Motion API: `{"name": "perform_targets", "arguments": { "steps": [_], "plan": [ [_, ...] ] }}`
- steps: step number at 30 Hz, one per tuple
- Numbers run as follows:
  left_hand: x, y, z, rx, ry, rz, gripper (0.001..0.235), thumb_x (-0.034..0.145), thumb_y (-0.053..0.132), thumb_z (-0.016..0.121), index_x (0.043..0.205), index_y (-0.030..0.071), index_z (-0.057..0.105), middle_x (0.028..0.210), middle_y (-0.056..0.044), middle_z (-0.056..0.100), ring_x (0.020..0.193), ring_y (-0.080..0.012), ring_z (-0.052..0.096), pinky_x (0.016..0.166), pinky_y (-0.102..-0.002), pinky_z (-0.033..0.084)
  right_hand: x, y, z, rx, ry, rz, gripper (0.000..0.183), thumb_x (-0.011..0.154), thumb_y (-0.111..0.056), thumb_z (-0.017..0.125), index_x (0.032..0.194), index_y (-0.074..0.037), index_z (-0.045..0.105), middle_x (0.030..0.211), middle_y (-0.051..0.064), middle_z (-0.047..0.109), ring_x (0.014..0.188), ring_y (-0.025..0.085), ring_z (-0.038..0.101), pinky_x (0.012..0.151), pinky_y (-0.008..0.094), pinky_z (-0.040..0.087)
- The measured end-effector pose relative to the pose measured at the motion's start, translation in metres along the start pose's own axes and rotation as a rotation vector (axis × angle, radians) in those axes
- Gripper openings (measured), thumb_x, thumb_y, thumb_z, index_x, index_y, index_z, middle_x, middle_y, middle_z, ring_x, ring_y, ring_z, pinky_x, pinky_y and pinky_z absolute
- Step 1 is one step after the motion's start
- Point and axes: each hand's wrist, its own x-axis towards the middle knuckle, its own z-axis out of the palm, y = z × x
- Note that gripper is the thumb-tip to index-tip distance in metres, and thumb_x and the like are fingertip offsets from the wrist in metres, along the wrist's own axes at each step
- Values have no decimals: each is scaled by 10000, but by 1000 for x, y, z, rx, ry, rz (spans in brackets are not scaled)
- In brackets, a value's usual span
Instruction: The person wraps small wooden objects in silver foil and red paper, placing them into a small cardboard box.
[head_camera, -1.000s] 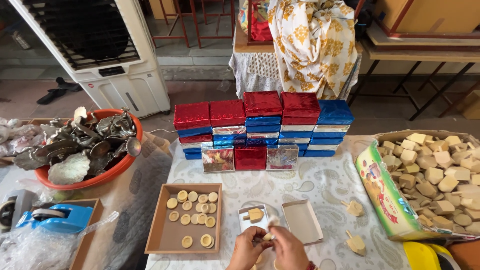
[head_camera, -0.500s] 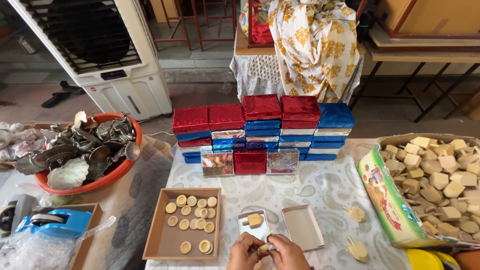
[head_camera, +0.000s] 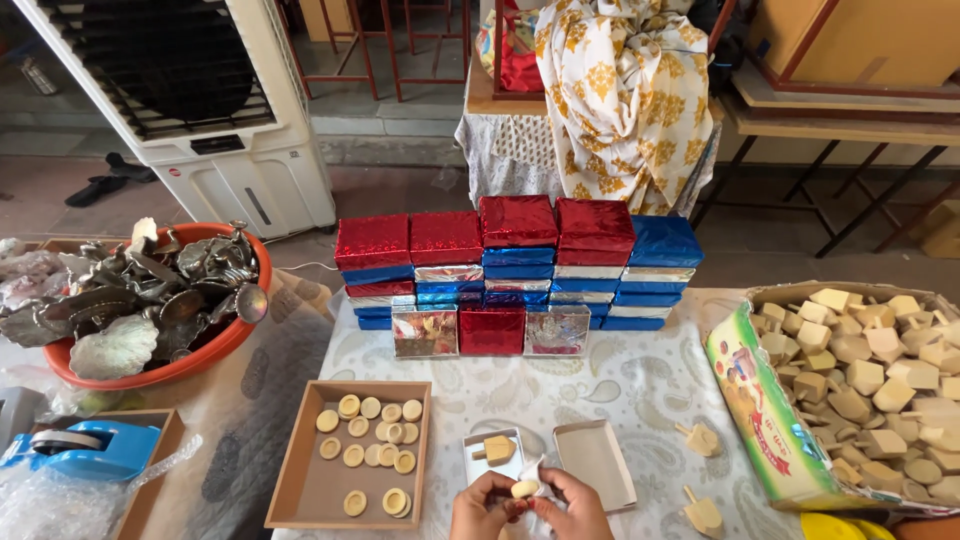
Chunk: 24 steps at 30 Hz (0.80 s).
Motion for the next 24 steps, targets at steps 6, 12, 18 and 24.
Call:
{"name": "perform_targets", "arguments": {
  "steps": [6,12,18,24],
  "plan": [
    [-15,36,6,720,64,388,308,712,79,940,957,62,755,834,-92,743,706,-158,679,617,-314,540,2,3,-8,-708,-54,-272,401,777,-38,781,1171,-77,714,1155,90,750,1069,226,701,868,328,577],
    [-2,0,4,147,17,18,186,859,56,857,997,-1,747,737,-65,761,641,-80,699,596,-269,585,8,-17,-12,-145,-104,56,406,803,-60,881,1179,-63,728,1083,116,801,1058,294,750,910,355,575],
    [1,36,1,187,-41,-137,211,893,84,791,1060,49,668,748,-24,746,637,-65,711,592,-261,585,11,-39,-6,-622,-63,-140,413,793,-115,840,1181,-60,710,1111,84,757,1048,180,697,872,317,573],
    [-3,42,4,421,-18,102,248,880,117,769,1082,55,639,691,-80,688,629,-134,700,596,-311,577,9,-58,-1,-250,-17,-119,389,804,-62,834,1170,-40,703,1054,97,788,1019,280,761,886,334,586]
  ]
}}
